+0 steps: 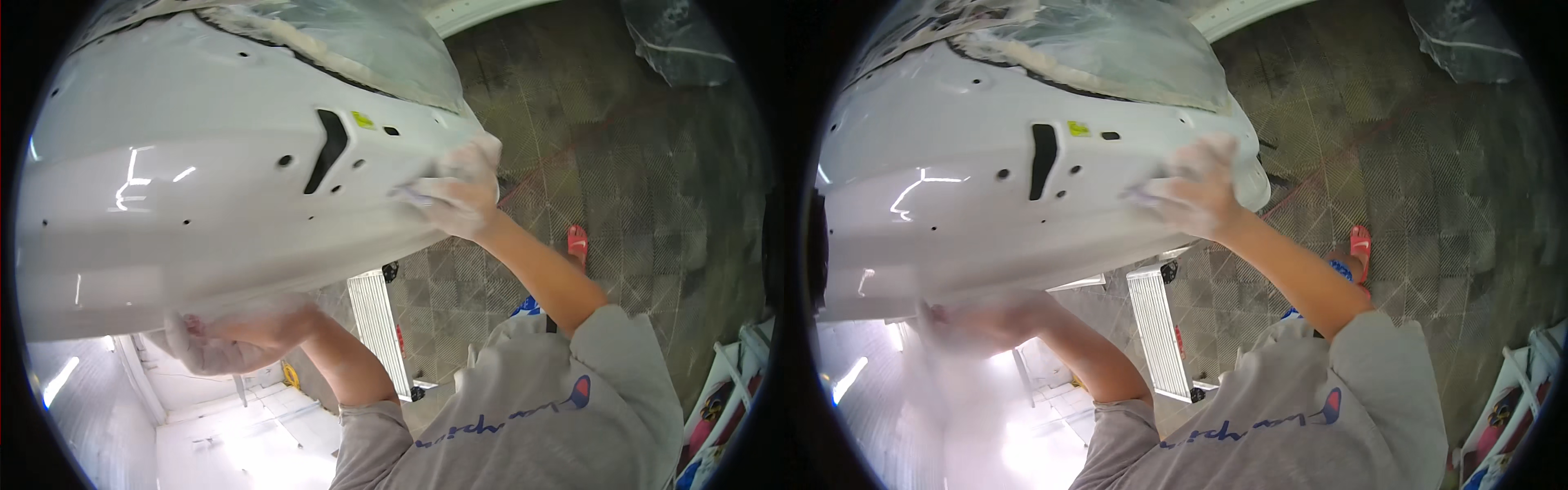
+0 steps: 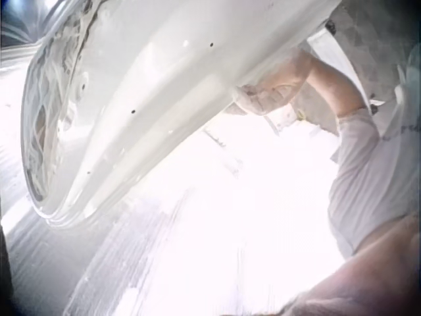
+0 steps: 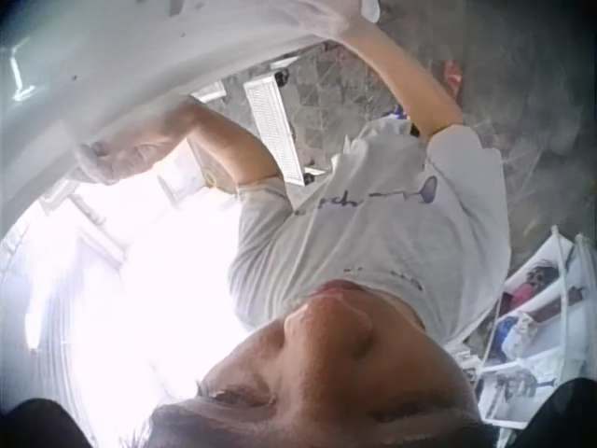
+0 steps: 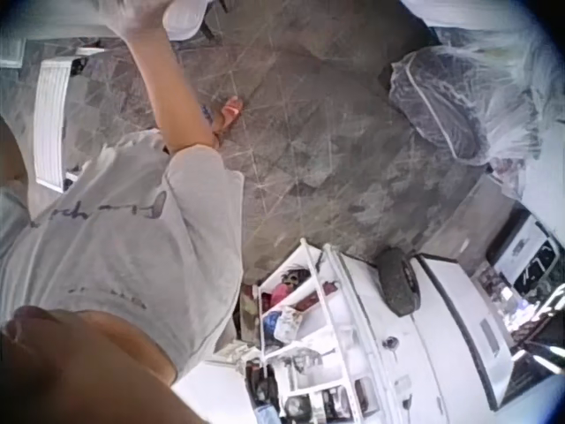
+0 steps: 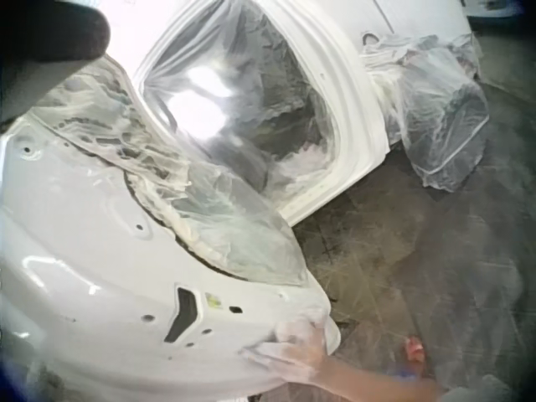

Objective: The person sands the edges and frame of a car door using a sanding pad, then wipes down a plastic stool with a cloth.

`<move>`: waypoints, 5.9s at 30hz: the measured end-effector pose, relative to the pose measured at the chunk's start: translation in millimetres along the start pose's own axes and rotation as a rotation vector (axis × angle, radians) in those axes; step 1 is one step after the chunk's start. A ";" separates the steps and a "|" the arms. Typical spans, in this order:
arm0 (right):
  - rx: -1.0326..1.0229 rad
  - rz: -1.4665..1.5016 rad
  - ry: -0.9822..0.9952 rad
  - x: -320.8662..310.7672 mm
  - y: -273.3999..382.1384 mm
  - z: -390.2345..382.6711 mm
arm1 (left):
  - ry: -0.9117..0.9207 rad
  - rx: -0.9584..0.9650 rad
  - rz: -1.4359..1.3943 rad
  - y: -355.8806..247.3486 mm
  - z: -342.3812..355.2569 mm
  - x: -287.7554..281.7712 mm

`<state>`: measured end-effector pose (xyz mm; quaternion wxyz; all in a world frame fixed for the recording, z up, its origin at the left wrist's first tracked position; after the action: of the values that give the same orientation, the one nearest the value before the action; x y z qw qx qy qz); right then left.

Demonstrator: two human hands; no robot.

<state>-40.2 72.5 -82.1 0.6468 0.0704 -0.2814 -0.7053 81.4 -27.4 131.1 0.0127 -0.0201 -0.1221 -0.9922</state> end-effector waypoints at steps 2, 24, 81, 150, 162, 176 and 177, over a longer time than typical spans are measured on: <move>0.038 -0.023 0.011 -4.1 -0.7 6.0 | 0.052 -0.016 -0.032 5.7 -0.8 -3.7; -0.177 0.031 0.036 22.4 69.2 55.5 | 0.060 -0.023 -0.149 -18.3 1.8 -0.9; -0.544 0.106 -0.026 5.9 12.1 17.9 | -0.076 -0.313 -0.024 -25.3 -147.3 -14.4; -0.574 0.002 -0.137 16.2 -16.1 -61.8 | -0.351 -0.263 -0.143 -18.4 -215.3 -17.2; -0.639 0.046 -0.158 10.6 -55.8 -108.9 | -0.307 -0.271 -0.094 -23.4 -213.0 -23.4; -0.717 0.214 -0.219 3.7 -67.6 -107.4 | -0.335 -0.216 -0.114 -35.7 -209.8 -24.1; -0.704 0.166 -0.184 5.3 -62.4 -103.9 | -0.342 -0.214 -0.091 -30.7 -211.6 -22.7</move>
<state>-47.3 35.9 -197.6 0.6583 -0.2430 -0.0835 -0.7075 95.4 -48.5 -82.5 -0.0554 -0.1839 -0.0170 -0.9812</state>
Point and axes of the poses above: each hand's wrist, its own z-axis towards the middle knuckle, its own x-axis out of the palm, y = z × x, the point moved 5 cm from there along z, towards the middle knuckle, and after that the axes turned 1 degree about -y, right-handed, at the moved point
